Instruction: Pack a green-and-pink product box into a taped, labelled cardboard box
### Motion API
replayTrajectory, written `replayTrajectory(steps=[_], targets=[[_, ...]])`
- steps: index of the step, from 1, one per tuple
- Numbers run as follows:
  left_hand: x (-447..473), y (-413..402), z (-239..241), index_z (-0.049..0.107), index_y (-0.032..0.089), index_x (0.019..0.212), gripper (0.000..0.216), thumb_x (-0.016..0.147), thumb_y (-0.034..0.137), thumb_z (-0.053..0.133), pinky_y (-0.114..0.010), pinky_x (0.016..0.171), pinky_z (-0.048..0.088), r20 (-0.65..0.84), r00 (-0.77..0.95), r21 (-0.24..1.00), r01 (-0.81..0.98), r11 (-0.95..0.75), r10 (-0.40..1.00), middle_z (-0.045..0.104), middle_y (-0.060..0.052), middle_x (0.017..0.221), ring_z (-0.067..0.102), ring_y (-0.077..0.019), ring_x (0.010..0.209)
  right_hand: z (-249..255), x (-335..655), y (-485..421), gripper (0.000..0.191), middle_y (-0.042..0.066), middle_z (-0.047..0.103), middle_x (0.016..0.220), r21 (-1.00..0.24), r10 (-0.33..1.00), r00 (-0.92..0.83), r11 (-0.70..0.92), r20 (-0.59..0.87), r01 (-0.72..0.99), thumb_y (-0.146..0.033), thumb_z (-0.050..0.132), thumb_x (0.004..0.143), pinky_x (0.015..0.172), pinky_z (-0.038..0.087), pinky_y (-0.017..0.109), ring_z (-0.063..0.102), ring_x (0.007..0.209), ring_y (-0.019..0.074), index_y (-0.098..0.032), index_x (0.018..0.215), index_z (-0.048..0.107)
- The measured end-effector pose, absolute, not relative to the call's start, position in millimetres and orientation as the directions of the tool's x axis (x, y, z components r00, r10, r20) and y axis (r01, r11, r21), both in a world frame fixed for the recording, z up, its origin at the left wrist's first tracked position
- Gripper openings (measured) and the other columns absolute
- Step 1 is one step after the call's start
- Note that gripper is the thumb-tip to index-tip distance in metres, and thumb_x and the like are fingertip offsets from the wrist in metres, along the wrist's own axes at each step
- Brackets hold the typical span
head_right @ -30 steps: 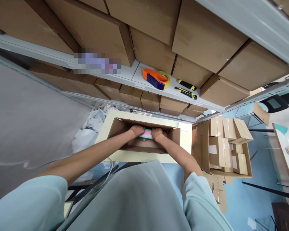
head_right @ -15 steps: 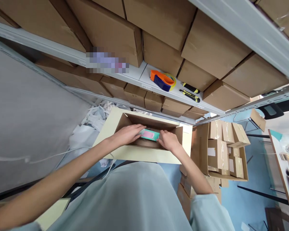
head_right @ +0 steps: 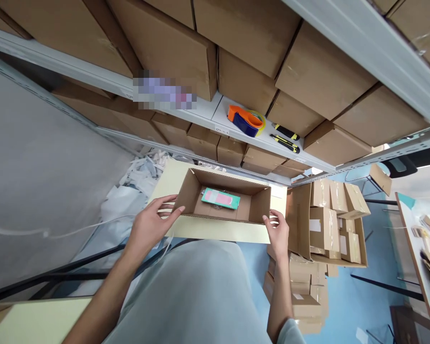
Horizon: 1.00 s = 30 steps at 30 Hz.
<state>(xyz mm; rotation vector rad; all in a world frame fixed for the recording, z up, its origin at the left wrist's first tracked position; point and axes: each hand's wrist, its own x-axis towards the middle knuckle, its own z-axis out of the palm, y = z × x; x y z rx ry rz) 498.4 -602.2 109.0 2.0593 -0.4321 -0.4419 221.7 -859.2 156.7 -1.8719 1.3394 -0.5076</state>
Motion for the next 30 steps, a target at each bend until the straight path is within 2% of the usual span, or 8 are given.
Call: replayTrajectory(steps=[6, 13, 17, 19, 23, 26, 28, 30], targets=[[492, -599, 113, 0.075, 0.025, 0.125, 0.039, 0.094, 0.038, 0.057, -0.036, 0.093, 0.067, -0.039, 0.808, 0.819, -0.311, -0.482, -0.588, 0.077, -0.007, 0.121, 0.080, -0.0229, 0.093, 154, 223, -851, 0.055, 0.016, 0.084, 0.119, -0.725, -0.917, 0.398, -0.261, -0.020, -0.637, -0.060, 0.071, 0.092, 0.081, 0.064, 0.041, 0.077, 0.090, 0.0248, -0.018, 0.126, 0.077], [488, -600, 102, 0.078, 0.026, 0.133, 0.046, 0.099, 0.038, 0.050, -0.030, 0.087, 0.066, -0.120, 0.650, 0.837, -0.340, -0.429, -0.750, 0.077, -0.007, 0.134, 0.080, -0.0216, 0.101, 151, 224, -860, 0.046, 0.014, 0.085, 0.119, -0.777, -0.886, 0.464, -0.281, -0.017, -0.564, -0.050, 0.070, 0.093, 0.084, 0.065, 0.039, 0.078, 0.090, 0.0228, -0.019, 0.125, 0.080], [481, -605, 87, 0.079, 0.025, 0.137, 0.054, 0.096, 0.028, 0.045, -0.033, 0.112, 0.060, -0.157, 0.554, 0.799, -0.415, -0.435, -0.817, 0.077, -0.005, 0.147, 0.075, -0.0246, 0.132, 143, 236, -851, 0.037, 0.009, 0.087, 0.109, -0.789, -0.787, 0.598, -0.266, -0.155, -0.554, -0.048, 0.070, 0.094, 0.090, 0.066, 0.039, 0.081, 0.093, 0.0243, -0.022, 0.118, 0.084], [478, -608, 80, 0.079, 0.022, 0.140, 0.056, 0.096, 0.027, 0.044, -0.037, 0.124, 0.053, -0.171, 0.529, 0.778, -0.445, -0.443, -0.831, 0.076, -0.006, 0.150, 0.070, -0.0256, 0.142, 138, 244, -845, 0.037, 0.007, 0.088, 0.109, -0.743, -0.750, 0.622, -0.282, -0.223, -0.607, -0.048, 0.067, 0.098, 0.092, 0.067, 0.040, 0.082, 0.094, 0.0248, -0.025, 0.121, 0.084], [477, -612, 73, 0.078, 0.021, 0.141, 0.054, 0.100, 0.034, 0.044, -0.039, 0.125, 0.052, -0.223, 0.542, 0.746, -0.440, -0.500, -0.810, 0.077, -0.008, 0.149, 0.070, -0.0273, 0.142, 144, 251, -843, 0.040, 0.007, 0.082, 0.139, -0.597, -0.691, 0.682, -0.448, -0.242, -0.666, -0.052, 0.063, 0.107, 0.113, 0.060, 0.046, 0.079, 0.125, 0.0287, -0.029, 0.134, 0.080], [483, -619, 75, 0.074, 0.023, 0.143, 0.053, 0.106, 0.049, 0.046, -0.040, 0.117, 0.057, -0.284, 0.577, 0.725, -0.393, -0.565, -0.766, 0.079, -0.009, 0.144, 0.074, -0.0298, 0.135, 154, 253, -853, 0.053, 0.009, 0.075, 0.153, -0.536, -0.582, 0.755, -0.551, -0.302, -0.639, -0.059, 0.074, 0.102, 0.123, 0.053, 0.047, 0.069, 0.144, 0.0322, -0.028, 0.144, 0.076], [488, -626, 74, 0.069, 0.022, 0.148, 0.058, 0.108, 0.058, 0.049, -0.040, 0.109, 0.061, -0.285, 0.598, 0.722, -0.380, -0.578, -0.749, 0.082, -0.010, 0.135, 0.078, -0.0306, 0.124, 156, 258, -863, 0.053, 0.010, 0.076, 0.150, -0.515, -0.527, 0.781, -0.592, -0.335, -0.620, -0.059, 0.074, 0.102, 0.121, 0.054, 0.046, 0.069, 0.142, 0.0325, -0.027, 0.144, 0.075], [492, -637, 69, 0.061, 0.016, 0.155, 0.069, 0.106, 0.064, 0.055, -0.044, 0.106, 0.061, -0.194, 0.662, 0.700, -0.424, -0.575, -0.724, 0.082, -0.015, 0.127, 0.079, -0.0338, 0.117, 149, 268, -870, 0.047, 0.012, 0.081, 0.137, -0.485, -0.513, 0.789, -0.623, -0.338, -0.614, -0.055, 0.070, 0.107, 0.117, 0.055, 0.046, 0.073, 0.133, 0.0322, -0.025, 0.143, 0.074]])
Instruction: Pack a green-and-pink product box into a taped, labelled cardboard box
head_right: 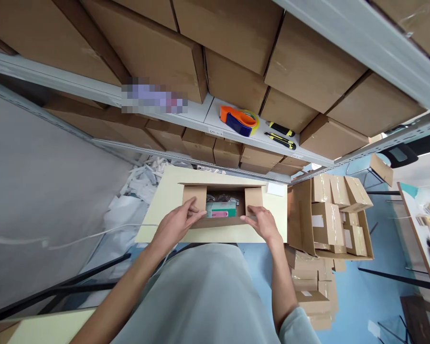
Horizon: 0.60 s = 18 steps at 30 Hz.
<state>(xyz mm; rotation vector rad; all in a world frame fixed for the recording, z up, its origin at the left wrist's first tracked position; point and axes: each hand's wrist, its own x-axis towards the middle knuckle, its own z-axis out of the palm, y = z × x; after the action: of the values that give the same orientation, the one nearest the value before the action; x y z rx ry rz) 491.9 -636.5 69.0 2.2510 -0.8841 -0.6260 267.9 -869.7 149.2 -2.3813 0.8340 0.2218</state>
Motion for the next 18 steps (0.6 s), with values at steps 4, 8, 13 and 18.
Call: replayTrajectory(steps=[4, 8, 13, 18], targets=[[496, -655, 53, 0.036, -0.007, 0.166, 0.105, 0.102, 0.073, 0.061, -0.058, 0.122, 0.050, 0.170, 0.809, 0.600, -0.538, -0.592, -0.562, 0.056, -0.041, 0.157, 0.058, -0.0497, 0.150, 120, 292, -873, 0.079, 0.024, 0.074, 0.141, -0.321, -0.660, 0.733, -0.666, -0.166, -0.673, -0.051, 0.080, 0.100, 0.118, 0.053, 0.055, 0.068, 0.136, 0.0406, -0.012, 0.164, 0.052], [499, -660, 48, 0.033, 0.004, 0.172, 0.091, 0.107, 0.061, 0.062, -0.059, 0.129, 0.042, 0.368, 0.703, 0.539, -0.695, -0.476, -0.609, 0.041, -0.038, 0.173, 0.041, -0.0462, 0.165, 100, 299, -871, 0.124, 0.036, 0.029, 0.179, -0.260, -0.720, 0.685, -0.687, 0.112, -0.679, -0.053, 0.090, 0.092, 0.128, 0.044, 0.063, 0.038, 0.166, 0.0487, -0.009, 0.180, 0.014], [503, -643, 47, 0.061, 0.015, 0.157, 0.060, 0.108, 0.050, 0.066, -0.058, 0.128, 0.046, 0.420, 0.647, 0.554, -0.738, -0.385, -0.636, 0.062, -0.026, 0.159, 0.052, -0.0414, 0.157, 96, 285, -878, 0.095, 0.030, 0.025, 0.183, -0.297, -0.673, 0.721, -0.731, 0.164, -0.614, -0.055, 0.084, 0.097, 0.129, 0.043, 0.065, 0.029, 0.171, 0.0458, -0.018, 0.173, 0.039], [493, -624, 35, 0.081, 0.025, 0.115, 0.026, 0.109, 0.044, 0.064, -0.054, 0.118, 0.055, 0.350, 0.716, 0.687, -0.635, -0.354, -0.604, 0.077, -0.013, 0.128, 0.067, -0.0354, 0.136, 86, 262, -879, 0.040, 0.021, 0.058, 0.166, -0.451, -0.696, 0.699, -0.683, 0.162, -0.575, -0.052, 0.059, 0.112, 0.130, 0.044, 0.062, 0.045, 0.163, 0.0384, -0.020, 0.123, 0.082]])
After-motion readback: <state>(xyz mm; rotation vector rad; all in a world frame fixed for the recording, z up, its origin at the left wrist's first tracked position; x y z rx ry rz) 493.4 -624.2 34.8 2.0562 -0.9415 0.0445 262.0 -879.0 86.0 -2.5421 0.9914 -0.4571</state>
